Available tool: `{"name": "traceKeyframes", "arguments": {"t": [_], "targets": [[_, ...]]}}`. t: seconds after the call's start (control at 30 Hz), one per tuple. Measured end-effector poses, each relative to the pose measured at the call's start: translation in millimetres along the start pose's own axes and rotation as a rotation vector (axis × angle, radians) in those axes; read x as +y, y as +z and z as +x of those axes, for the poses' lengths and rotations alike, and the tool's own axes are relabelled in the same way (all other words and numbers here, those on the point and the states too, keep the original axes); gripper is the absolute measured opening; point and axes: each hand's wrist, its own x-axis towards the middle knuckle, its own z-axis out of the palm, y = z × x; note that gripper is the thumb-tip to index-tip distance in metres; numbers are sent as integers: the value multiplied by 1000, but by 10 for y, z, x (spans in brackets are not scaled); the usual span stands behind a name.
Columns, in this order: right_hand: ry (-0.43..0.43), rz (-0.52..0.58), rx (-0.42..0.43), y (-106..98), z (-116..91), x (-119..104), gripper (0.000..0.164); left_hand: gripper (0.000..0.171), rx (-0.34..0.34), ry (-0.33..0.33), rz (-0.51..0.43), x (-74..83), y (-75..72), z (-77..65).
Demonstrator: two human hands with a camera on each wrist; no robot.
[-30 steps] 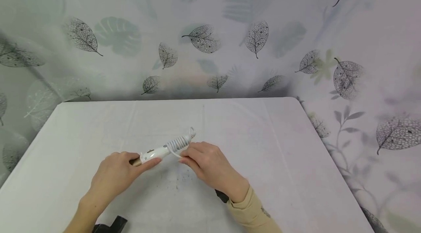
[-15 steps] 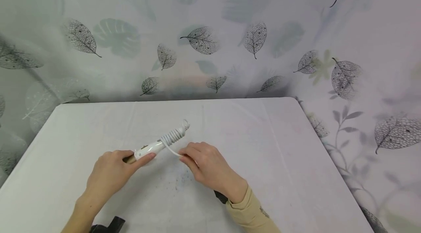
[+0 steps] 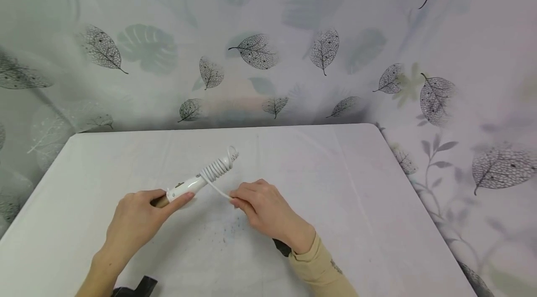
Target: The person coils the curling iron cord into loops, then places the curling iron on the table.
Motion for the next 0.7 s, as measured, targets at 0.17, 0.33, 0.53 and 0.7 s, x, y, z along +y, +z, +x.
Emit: {"name": "traceKeyframes", "arguments": {"t": [0.17, 0.33, 0.53, 0.7], "targets": [[56, 52, -70, -7, -9, 25, 8, 56, 49, 54, 2, -6, 11, -7], [68, 3, -73, -1, -4, 51, 11, 53, 74, 94, -18, -3, 17, -15], [75, -8, -76, 19, 7, 69, 11, 51, 72, 148, -58, 36, 6, -26], [27, -115, -48, 40, 3, 84, 9, 53, 124, 246, -13, 46, 17, -30]]}}
